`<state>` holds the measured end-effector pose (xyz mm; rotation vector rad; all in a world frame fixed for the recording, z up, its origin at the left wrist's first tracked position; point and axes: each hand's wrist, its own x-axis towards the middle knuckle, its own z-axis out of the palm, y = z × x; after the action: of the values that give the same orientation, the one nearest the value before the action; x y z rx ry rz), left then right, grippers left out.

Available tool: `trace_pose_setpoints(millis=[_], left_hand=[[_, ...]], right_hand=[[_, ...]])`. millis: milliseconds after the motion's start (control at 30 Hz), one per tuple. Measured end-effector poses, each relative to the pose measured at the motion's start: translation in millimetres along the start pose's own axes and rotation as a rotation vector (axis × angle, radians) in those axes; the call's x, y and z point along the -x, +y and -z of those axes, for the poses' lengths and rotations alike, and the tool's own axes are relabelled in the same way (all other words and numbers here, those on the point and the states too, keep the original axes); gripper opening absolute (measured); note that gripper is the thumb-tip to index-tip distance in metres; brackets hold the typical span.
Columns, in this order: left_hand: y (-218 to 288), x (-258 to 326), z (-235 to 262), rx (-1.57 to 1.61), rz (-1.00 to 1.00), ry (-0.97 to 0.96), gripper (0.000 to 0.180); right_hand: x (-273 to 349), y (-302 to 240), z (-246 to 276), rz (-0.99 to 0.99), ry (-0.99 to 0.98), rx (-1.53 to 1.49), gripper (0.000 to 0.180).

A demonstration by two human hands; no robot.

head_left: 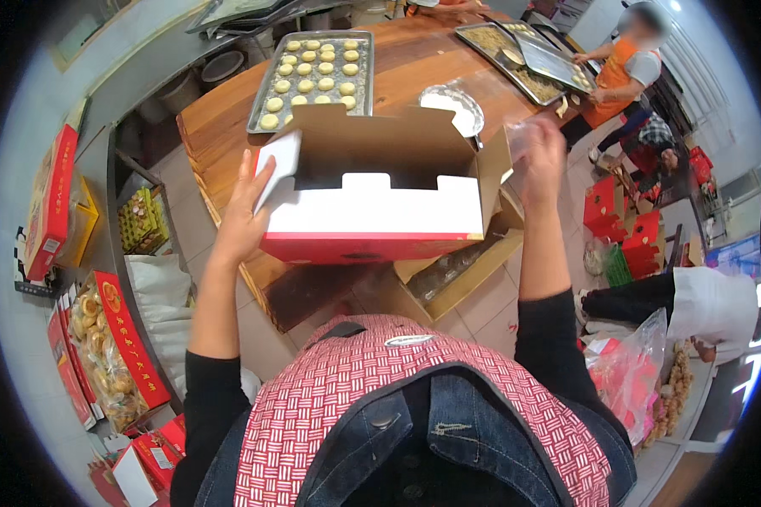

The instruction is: The person repeatedly picks up flat red cardboard boxes, folds them into rectangular containers, and places them on a table. The person also handles plastic-wrapped stacks of boxes and cardboard inserts during the process.

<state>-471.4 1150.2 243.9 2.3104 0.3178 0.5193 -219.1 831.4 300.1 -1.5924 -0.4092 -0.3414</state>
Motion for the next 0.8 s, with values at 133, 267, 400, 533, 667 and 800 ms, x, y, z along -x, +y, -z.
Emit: trace_pose_setpoints(millis=[133,267,400,533,667,800], left_hand=[[-11.1,-11.6,12.7,0.122,0.009,-0.291,0.048],[0.2,-39.3,19.1,-0.034,0.015,-0.234,0.060],[-13.5,-49.9,9.8,0.672,0.320,-0.063,0.085],[-31.0,-63.9,5.1,0.347,0.270,-0.208,0.086],[-27.2,-58.5,0.3,0.310,0.042,-0.082,0.073],[-49.5,-54.8,2.2,0.568,-0.028,-0.071,0.047]], right_hand=[[34.2,39.2,-24.8,-0.308,-0.592,-0.014,0.061],[31.5,52.3,-34.6,-0.268,-0.613,0.334,0.074],[30.9,48.8,-35.4,-0.106,-0.629,0.538,0.081],[38.2,39.8,-40.7,0.089,-0.567,0.592,0.079],[36.2,44.4,-33.2,0.188,-0.538,0.338,0.056],[41.8,41.4,-32.7,0.156,-0.669,-0.115,0.023]])
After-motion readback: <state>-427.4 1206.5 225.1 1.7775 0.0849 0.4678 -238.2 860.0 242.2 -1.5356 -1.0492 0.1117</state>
